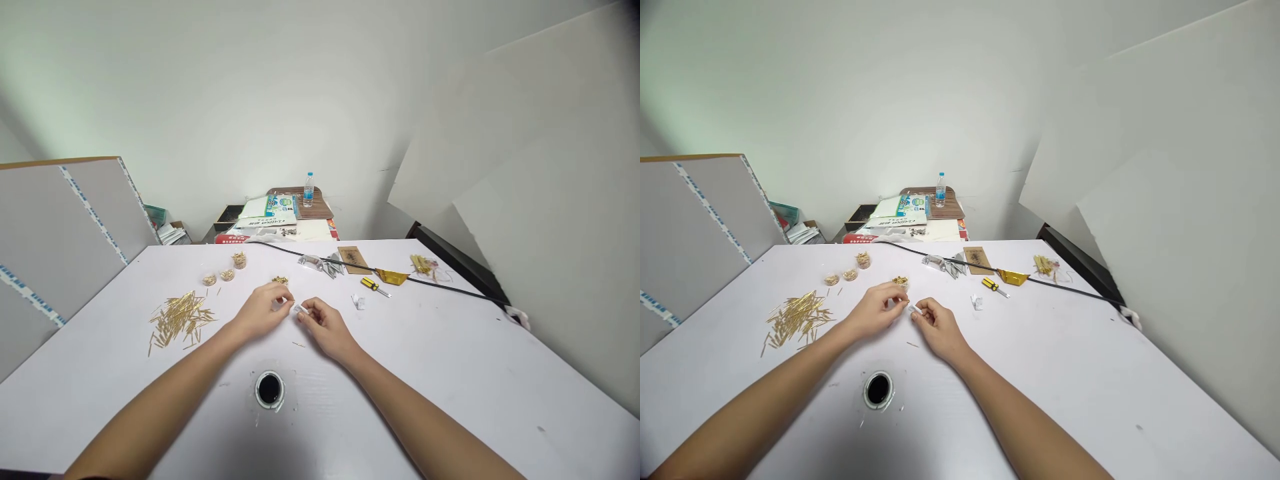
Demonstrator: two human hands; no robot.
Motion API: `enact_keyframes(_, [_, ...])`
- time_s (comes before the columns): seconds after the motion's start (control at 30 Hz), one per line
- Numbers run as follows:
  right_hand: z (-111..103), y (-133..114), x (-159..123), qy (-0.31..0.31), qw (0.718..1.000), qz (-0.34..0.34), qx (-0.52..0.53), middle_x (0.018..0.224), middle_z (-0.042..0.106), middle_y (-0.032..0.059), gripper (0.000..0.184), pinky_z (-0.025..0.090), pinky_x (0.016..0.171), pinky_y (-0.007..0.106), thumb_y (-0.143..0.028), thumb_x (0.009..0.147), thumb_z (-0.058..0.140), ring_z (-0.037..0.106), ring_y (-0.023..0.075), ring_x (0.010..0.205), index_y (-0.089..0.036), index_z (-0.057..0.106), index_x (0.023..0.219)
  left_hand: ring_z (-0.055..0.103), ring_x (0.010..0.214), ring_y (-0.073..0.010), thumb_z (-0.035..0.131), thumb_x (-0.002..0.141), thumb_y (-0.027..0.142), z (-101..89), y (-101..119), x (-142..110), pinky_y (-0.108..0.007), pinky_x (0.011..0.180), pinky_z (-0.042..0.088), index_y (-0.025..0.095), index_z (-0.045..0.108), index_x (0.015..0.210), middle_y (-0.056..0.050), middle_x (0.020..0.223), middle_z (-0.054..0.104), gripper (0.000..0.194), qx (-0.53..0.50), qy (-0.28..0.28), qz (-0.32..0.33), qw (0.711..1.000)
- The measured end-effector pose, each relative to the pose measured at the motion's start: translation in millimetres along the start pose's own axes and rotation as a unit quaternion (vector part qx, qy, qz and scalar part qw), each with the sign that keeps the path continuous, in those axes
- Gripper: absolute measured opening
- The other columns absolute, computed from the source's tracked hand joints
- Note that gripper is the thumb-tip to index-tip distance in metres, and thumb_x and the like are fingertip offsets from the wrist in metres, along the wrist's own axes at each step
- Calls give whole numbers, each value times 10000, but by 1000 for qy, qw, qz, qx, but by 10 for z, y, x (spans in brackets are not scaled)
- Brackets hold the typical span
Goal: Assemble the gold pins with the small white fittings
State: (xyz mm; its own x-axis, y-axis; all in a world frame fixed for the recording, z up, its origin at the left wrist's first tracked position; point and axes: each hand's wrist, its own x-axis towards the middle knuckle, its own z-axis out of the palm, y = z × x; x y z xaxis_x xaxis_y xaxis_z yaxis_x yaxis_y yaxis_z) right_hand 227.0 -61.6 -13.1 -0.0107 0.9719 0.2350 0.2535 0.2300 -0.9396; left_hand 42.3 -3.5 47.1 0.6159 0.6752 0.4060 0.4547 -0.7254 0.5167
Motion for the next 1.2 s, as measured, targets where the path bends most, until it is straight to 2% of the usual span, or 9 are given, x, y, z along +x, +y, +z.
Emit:
enact_keyframes(0.1, [12,19,-3,-3,1000,-8,-15,695,521,-23,279,371,592,270,-456,878,626,454,141,623,-187,631,950,650,872,-160,592,900,184,125,27,-188,-277,776,510,206,691,887,-24,937,712,102,-20,47,-30,998])
enact_keyframes(0.17, [13,31,-3,-3,1000,-12,-26,716,550,-11,295,388,609,277,-470,884,619,474,151,642,-188,643,967,650,874,-161,598,906,191,166,18,-255,-285,789,513,210,688,893,-20,925,708,92,-19,57,-37,998])
enact_keyframes(0.33, [3,43,3,-10,999,-23,-43,783,649,26,323,432,655,296,-474,903,607,539,173,696,-189,698,1024,647,936,-177,575,950,214,188,-56,-316,-324,875,505,204,695,935,-38,966,707,122,15,47,-5,999])
enact_keyframes(0.47, [3,44,0,-14,997,-42,-56,874,712,51,285,455,688,312,-428,918,600,583,184,730,-198,727,1028,641,944,-185,560,965,215,187,-97,-339,-333,881,505,195,694,956,-47,986,702,136,51,35,18,998])
enact_keyframes(0.7, [-8,5,-23,-23,989,-88,-118,841,697,56,240,471,703,330,-378,946,591,595,196,723,-220,746,1038,634,920,-205,510,974,200,152,-80,-347,-342,856,504,186,677,962,-66,969,698,168,157,8,76,985])
enact_keyframes(0.87, [-12,13,-19,-23,987,-93,-131,847,704,59,228,478,696,333,-359,949,583,605,201,722,-225,746,1037,616,881,-208,481,988,210,138,-56,-340,-344,833,494,185,677,951,-70,950,684,201,212,-7,98,972])
enact_keyframes(1.2, [-2,42,-8,-18,988,-75,-134,836,735,49,234,492,703,338,-374,923,600,622,203,705,-229,755,1019,606,902,-205,478,978,170,136,-68,-355,-338,838,479,192,676,996,-73,999,683,199,217,-24,100,971])
